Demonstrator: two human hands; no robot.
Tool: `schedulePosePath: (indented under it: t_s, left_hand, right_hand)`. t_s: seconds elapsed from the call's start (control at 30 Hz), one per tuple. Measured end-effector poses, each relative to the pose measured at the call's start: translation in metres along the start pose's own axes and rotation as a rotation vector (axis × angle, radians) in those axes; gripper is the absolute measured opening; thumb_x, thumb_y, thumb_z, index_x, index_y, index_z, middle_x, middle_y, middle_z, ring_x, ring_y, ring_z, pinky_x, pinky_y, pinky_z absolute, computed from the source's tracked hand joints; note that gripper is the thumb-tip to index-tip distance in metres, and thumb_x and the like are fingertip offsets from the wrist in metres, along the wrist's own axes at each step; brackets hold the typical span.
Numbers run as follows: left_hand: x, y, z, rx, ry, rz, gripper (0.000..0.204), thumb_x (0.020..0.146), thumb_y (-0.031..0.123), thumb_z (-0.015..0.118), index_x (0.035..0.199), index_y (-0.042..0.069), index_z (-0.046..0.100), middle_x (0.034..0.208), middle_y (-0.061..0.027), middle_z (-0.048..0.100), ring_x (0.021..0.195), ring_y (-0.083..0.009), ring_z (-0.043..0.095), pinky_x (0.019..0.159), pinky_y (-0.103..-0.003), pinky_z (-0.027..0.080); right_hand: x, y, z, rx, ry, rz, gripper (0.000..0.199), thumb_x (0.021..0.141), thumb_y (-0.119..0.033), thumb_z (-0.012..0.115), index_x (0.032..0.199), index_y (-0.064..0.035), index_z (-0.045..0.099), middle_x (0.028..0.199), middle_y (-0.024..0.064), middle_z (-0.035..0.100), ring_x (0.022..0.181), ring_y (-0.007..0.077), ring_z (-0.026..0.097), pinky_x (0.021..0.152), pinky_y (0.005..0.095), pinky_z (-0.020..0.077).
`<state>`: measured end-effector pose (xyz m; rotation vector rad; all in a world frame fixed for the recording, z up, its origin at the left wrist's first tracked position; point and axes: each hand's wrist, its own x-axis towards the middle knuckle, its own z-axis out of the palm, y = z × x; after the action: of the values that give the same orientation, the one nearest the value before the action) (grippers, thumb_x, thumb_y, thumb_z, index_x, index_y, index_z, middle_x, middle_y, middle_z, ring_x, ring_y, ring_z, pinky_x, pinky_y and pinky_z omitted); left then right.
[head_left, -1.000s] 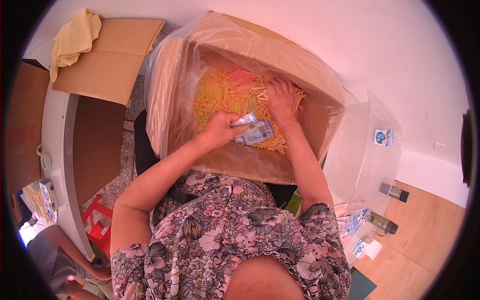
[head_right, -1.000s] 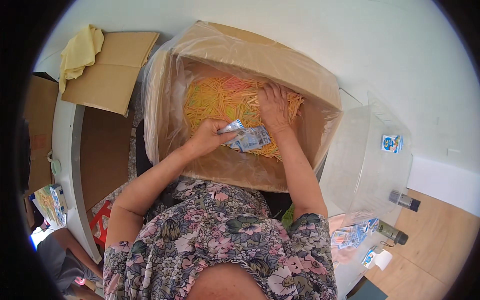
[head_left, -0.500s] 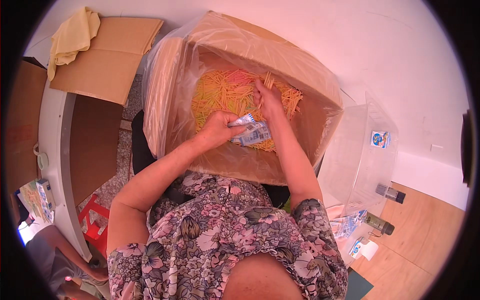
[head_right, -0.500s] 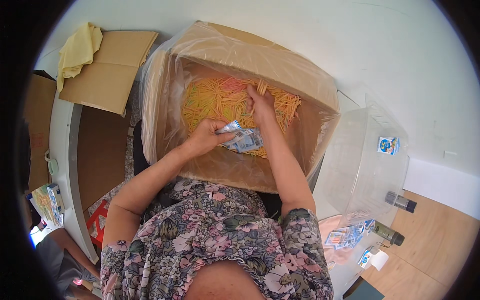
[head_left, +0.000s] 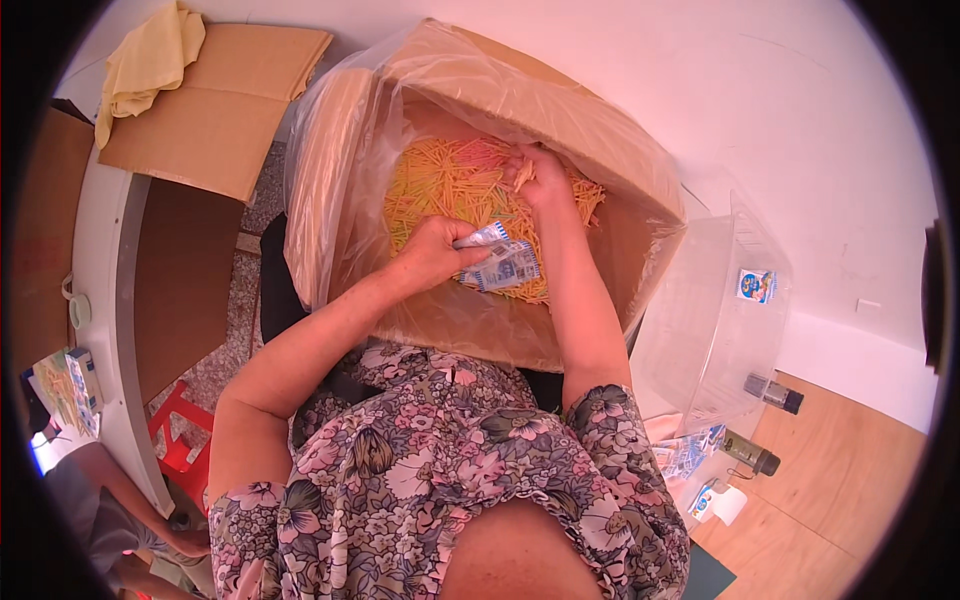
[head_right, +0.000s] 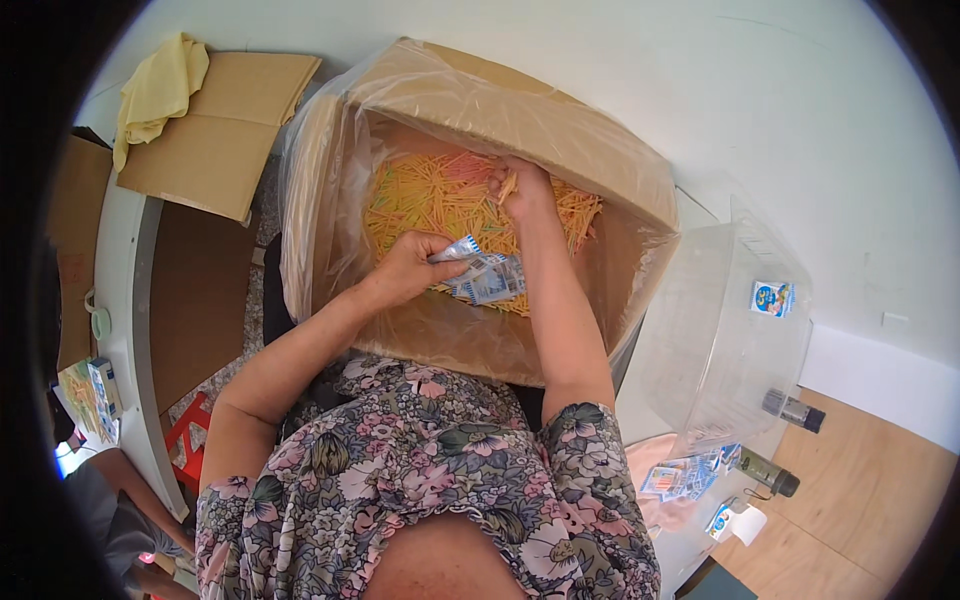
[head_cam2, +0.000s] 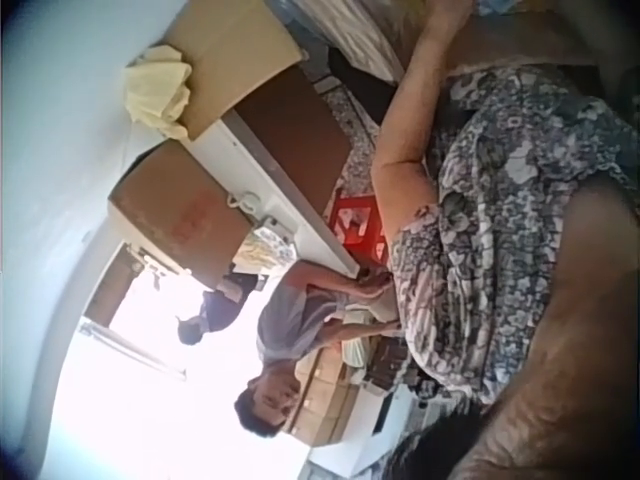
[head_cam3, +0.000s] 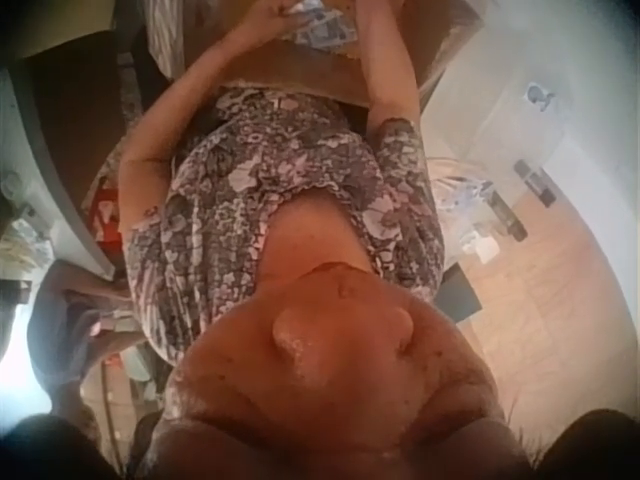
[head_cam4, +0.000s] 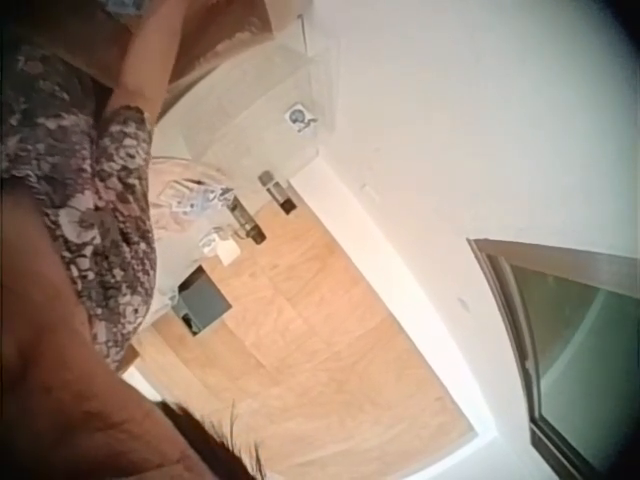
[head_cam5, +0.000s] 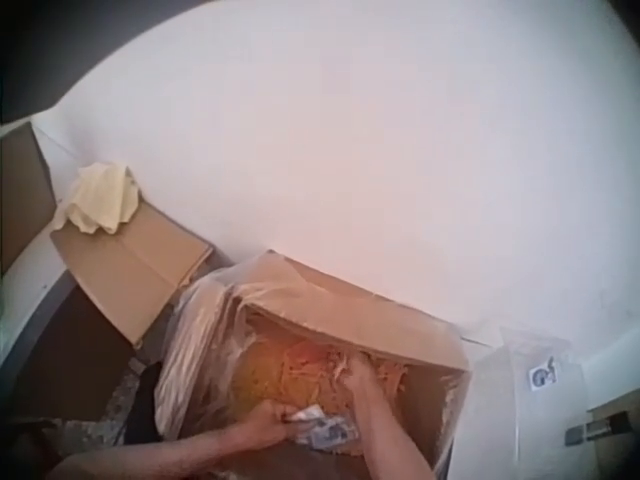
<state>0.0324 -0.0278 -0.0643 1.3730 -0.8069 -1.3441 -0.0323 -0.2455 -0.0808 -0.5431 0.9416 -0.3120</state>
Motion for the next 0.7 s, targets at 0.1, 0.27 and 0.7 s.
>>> schedulePosePath:
  t_s: [0.1,0.27,0.7]
  left_hand:
    - [0.000,0.001,0.000,0.000,-0.047,0.011,0.010,0.082,0.004,0.066,0.089,-0.003,0.067,0.077,0.0018,0.063,0.072,-0.0041,0.054,0.066,-0.021,0.046]
    - [0.001,-0.008,-0.003,0.054,-0.063,0.027,0.010,0.082,0.005,0.066,0.089,-0.002,0.067,0.079,0.0010,0.063,0.072,-0.0047,0.054,0.067,-0.022,0.046]
    - [0.003,0.013,-0.007,-0.339,-0.020,0.017,0.009,0.081,0.008,0.068,0.087,0.003,0.070,0.079,0.0017,0.065,0.073,-0.0056,0.057,0.071,-0.023,0.047]
  right_hand:
    - [0.007,0.002,-0.016,0.120,-0.250,-0.015,0.014,0.090,-0.015,0.056,0.078,-0.0079,0.052,0.060,0.0054,0.051,0.051,0.0168,0.050,0.050,0.0343,0.0454]
    - [-0.020,0.037,0.015,-0.009,0.007,-0.384,0.019,0.093,-0.022,0.052,0.088,-0.0041,0.052,0.068,0.0082,0.056,0.066,0.0242,0.059,0.070,0.0426,0.0523]
    - [-0.092,0.056,0.044,-0.173,-0.258,-0.416,0.034,0.095,-0.038,0.048,0.084,-0.0060,0.049,0.092,0.0210,0.066,0.100,0.0245,0.060,0.094,0.0367,0.0418]
